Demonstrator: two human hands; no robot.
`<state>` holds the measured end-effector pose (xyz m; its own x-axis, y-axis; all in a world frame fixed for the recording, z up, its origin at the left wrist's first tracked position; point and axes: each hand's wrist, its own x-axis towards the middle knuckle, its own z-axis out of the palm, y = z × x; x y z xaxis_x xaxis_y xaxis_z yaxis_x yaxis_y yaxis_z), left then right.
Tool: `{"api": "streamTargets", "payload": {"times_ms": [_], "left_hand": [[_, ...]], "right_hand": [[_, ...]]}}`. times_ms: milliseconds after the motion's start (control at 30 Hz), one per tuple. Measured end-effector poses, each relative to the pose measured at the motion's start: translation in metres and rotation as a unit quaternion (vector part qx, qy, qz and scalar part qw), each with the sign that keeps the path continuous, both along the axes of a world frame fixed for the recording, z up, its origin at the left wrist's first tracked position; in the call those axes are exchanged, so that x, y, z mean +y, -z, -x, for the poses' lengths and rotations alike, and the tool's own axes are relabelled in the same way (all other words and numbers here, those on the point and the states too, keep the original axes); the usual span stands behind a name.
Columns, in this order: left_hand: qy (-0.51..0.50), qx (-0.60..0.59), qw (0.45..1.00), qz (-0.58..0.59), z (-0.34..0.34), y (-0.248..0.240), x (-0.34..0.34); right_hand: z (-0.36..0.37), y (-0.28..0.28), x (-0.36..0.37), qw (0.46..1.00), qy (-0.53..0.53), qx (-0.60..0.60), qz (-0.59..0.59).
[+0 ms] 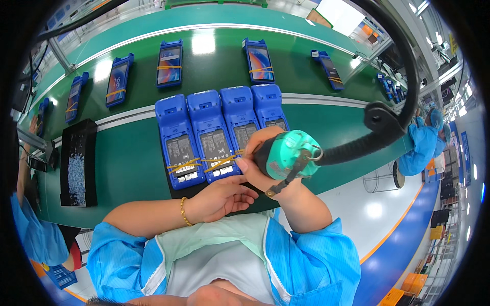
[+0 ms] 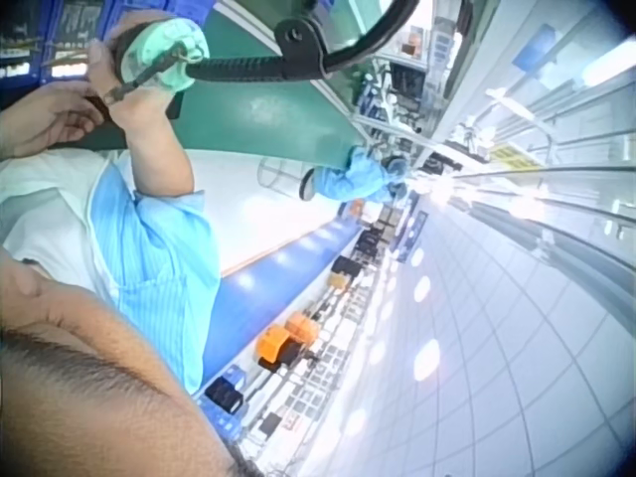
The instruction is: The person fastens screws into handheld electronic terminals using an electric screwdriver.
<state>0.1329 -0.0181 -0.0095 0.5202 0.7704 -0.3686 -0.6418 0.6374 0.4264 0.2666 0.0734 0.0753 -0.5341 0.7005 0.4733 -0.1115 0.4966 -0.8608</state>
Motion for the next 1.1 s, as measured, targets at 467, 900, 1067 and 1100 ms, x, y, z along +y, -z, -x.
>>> {"api": "streamTargets", "payload": {"times_ms": [467, 900, 1067, 1100], "left_hand": [[-0.011, -0.075, 0.996, 0.047, 0.0, 0.003, -0.004], [0.004, 0.006, 1.0, 0.023, -0.005, -0.007, -0.008], [-0.02, 0.004, 0.999, 0.026, -0.003, -0.004, -0.009], [-0.022, 0.005, 0.999, 0.025, -0.003, -0.004, -0.009]], "right_hand": [[-0.006, -0.036, -0.019, 0.951, -0.157, 0.211, 0.16], [0.005, -0.002, 0.002, 0.979, -0.096, 0.165, 0.07], [0.006, -0.001, 0.004, 0.988, -0.083, 0.128, 0.033], [0.006, 0.0, 0.004, 0.988, -0.083, 0.128, 0.034]]}}
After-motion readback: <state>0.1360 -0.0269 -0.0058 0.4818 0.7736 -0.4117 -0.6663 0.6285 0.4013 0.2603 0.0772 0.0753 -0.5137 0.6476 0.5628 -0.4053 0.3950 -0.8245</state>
